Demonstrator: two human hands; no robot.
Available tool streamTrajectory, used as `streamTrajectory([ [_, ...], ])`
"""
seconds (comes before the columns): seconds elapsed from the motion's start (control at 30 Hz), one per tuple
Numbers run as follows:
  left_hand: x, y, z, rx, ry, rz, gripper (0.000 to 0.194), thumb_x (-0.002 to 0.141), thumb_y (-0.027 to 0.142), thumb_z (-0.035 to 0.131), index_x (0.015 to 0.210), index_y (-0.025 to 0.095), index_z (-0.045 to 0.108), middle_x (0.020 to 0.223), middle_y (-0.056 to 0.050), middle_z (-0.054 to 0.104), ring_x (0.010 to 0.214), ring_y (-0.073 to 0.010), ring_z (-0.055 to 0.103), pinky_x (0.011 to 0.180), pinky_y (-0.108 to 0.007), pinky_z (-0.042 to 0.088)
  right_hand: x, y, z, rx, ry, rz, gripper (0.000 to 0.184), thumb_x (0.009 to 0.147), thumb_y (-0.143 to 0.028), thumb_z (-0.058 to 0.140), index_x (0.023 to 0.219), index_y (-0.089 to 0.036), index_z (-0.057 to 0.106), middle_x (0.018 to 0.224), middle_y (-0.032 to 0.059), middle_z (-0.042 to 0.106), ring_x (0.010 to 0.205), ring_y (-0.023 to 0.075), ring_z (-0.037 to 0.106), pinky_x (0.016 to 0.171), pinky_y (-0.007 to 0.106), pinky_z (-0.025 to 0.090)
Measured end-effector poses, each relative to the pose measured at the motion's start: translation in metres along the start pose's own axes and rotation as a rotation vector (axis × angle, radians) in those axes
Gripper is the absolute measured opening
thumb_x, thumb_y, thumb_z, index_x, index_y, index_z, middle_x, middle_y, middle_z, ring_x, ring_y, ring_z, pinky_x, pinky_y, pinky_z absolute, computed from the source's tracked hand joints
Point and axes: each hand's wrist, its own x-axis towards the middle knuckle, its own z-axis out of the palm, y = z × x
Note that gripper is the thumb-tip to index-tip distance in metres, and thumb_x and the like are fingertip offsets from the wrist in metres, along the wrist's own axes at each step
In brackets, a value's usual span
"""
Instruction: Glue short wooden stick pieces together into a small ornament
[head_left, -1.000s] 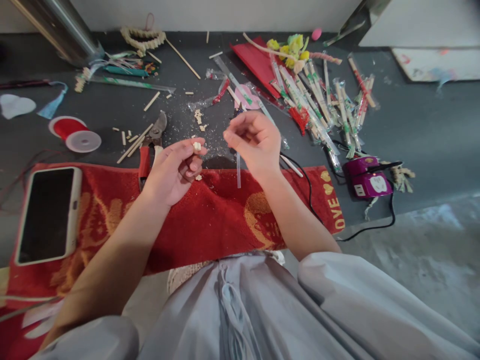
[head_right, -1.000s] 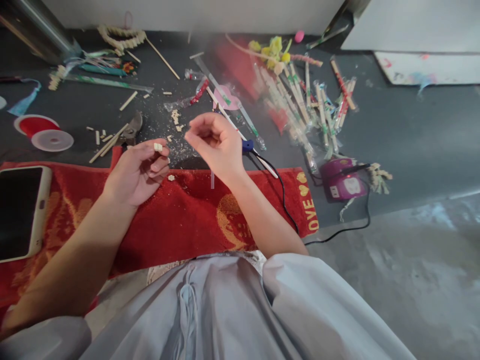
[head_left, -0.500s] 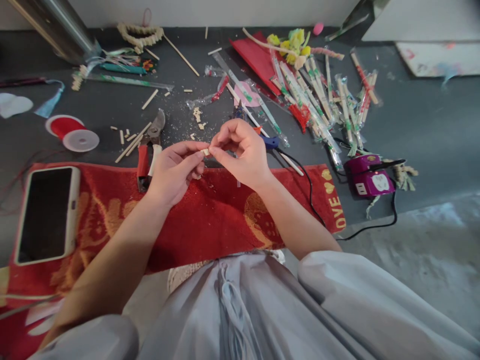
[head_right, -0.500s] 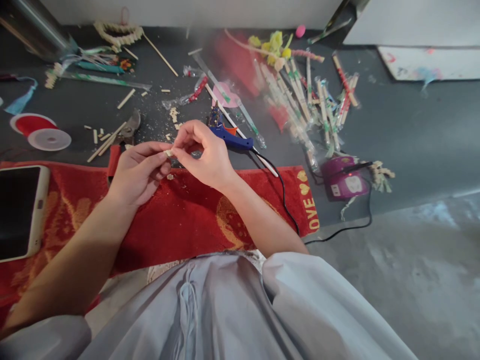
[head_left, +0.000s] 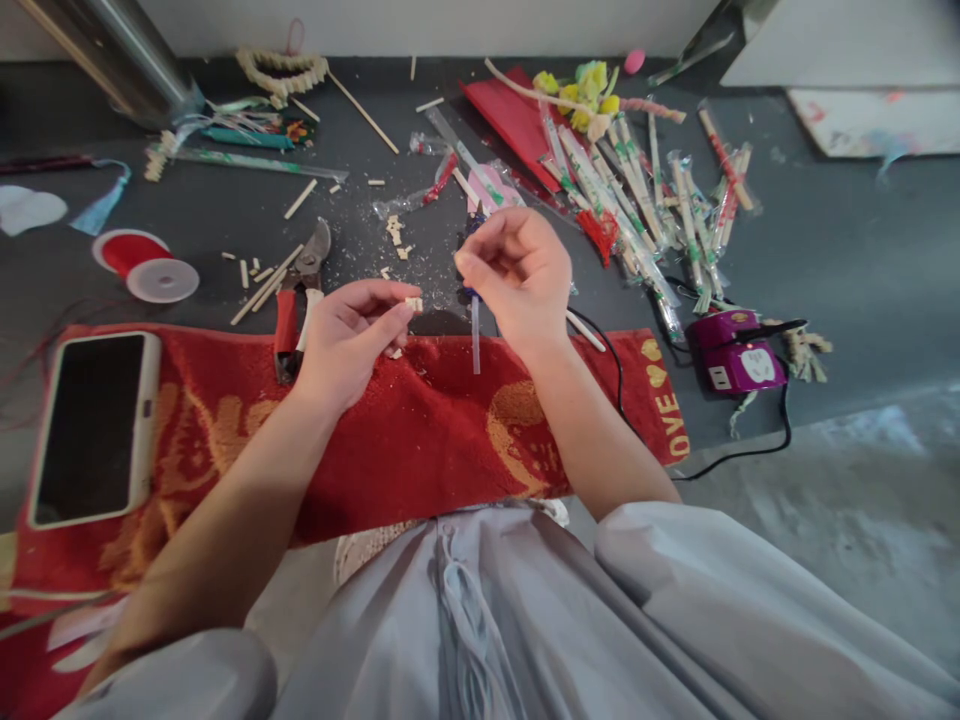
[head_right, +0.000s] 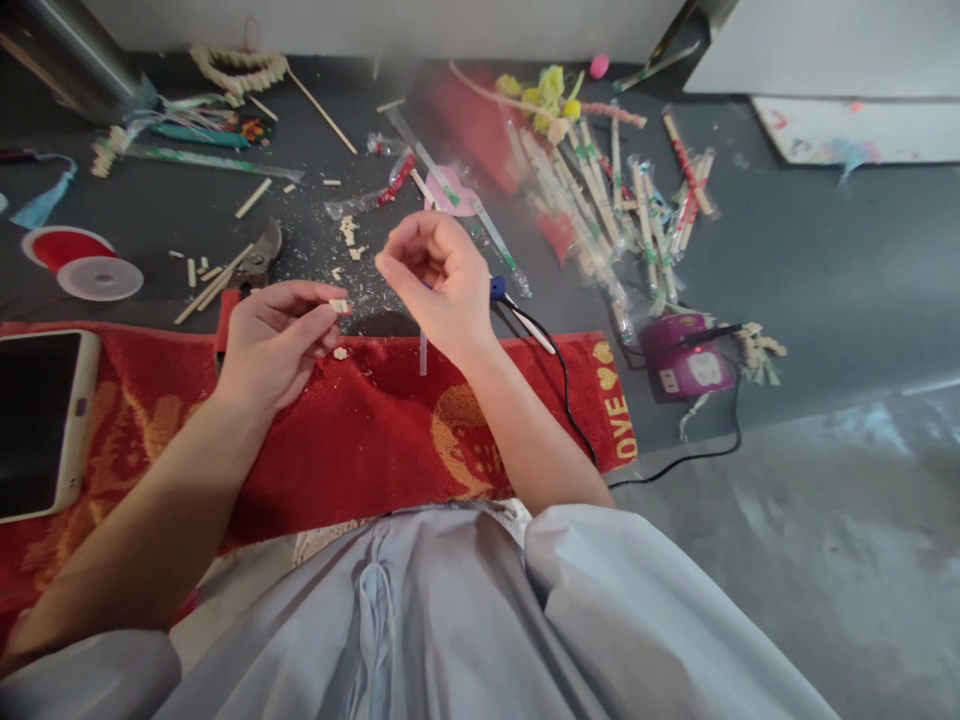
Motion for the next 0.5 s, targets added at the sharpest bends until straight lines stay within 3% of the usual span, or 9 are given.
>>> streamTrajectory([
  [0.2,0.001,0.001,0.002,-0.020,0.009,-0.001,0.015,0.068,0.028,0.081,0.078,0.018,0.075,0.053,0.002,0.060,0.046,-0.0049,0.051,0.041,-0.015,0.039,-0.009,-0.012,0.009,-0.047,-0.193,0.100,0.027,0.084,-0.046,0.065,0.093,-0.024,0.051,0.086,-0.0022,0.064,0.080,0.0111,0.065,0.077,0.032,0.060],
  [0.5,0.002,0.005,0.005,-0.036,0.058,-0.075,0.014,0.073,0.028,0.079,0.072,0.016,0.071,0.054,0.003,0.059,0.043,-0.0033,0.049,0.039,-0.014,0.037,-0.011,-0.013,0.012,0.019,-0.222,0.092,0.027,0.083,-0.041,0.067,0.093,-0.023,0.050,0.085,-0.0025,0.064,0.079,0.0105,0.065,0.078,0.031,0.060],
])
